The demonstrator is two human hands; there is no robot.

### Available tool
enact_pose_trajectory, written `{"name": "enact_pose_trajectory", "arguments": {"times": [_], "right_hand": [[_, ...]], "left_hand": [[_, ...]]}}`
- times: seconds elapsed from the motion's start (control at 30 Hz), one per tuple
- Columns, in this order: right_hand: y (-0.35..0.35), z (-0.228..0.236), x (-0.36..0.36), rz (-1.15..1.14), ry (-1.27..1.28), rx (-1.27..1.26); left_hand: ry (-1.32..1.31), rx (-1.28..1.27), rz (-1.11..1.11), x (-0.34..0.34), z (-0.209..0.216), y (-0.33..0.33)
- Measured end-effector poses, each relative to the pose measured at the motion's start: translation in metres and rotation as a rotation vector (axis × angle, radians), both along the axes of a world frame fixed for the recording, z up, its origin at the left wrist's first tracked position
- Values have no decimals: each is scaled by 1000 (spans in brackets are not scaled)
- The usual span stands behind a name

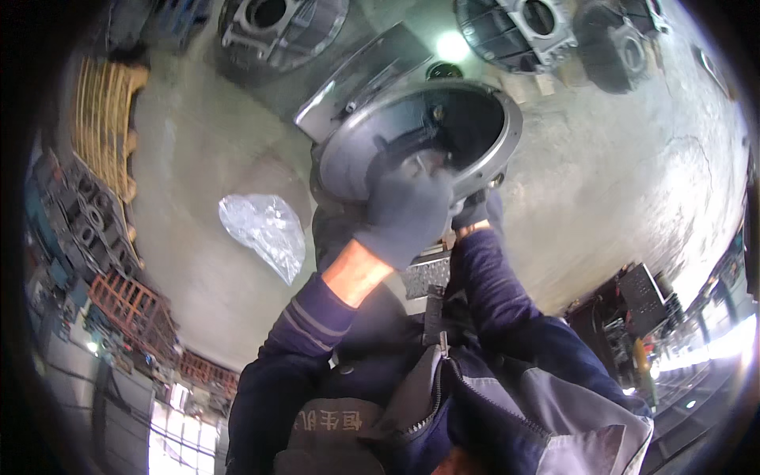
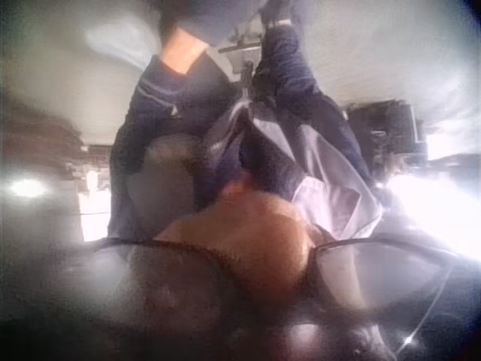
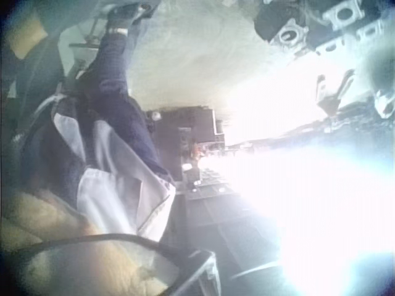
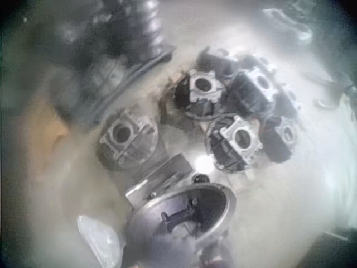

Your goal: The person places a large metal housing on a stand, then repeatedly inserts small cylindrical components into holes in the housing and taps them into place with a hammer. The person handles multiple housings and components throughout the clip.

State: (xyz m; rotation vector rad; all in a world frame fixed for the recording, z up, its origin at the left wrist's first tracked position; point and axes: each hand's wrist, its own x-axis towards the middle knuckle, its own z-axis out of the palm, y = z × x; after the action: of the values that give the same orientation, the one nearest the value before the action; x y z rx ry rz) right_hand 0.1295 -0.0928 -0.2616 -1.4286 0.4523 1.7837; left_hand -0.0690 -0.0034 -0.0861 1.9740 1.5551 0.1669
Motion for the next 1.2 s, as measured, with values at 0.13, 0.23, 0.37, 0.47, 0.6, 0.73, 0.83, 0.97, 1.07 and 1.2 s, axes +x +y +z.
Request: {"name": "enact_pose_trajectory", "arguments": {"times": [0.13, 0.23, 0.37, 0.47, 0.6, 0.73, 0.83, 0.97, 1.07, 1.2], "right_hand": [[-22, 47, 46, -40, -80, 61], [-41, 61, 80, 174, -344, 298], [-50, 72, 139, -272, 118, 213], [-42, 95, 189, -348, 235, 224], [-6, 139, 246, -343, 158, 161], [31, 181, 285, -245, -16, 333], [43, 197, 311, -253, -102, -23], [41, 195, 346, -303, -79, 176], [47, 180, 365, -414, 198, 405], [69, 183, 377, -390, 227, 501]], "left_hand": [[99, -38, -192, 48, 49, 7], [12, -52, -230, 86, 72, 10], [24, -104, -272, 145, 98, 15], [54, -56, -289, 193, 119, 16], [-100, 105, -231, 252, 136, 28], [-211, 272, -190, 288, 142, 41], [-212, 93, -135, 317, 147, 45], [-248, 31, -156, 348, 168, 56], [-138, 147, -239, 358, 186, 77], [-171, 190, -268, 359, 199, 106]]}}
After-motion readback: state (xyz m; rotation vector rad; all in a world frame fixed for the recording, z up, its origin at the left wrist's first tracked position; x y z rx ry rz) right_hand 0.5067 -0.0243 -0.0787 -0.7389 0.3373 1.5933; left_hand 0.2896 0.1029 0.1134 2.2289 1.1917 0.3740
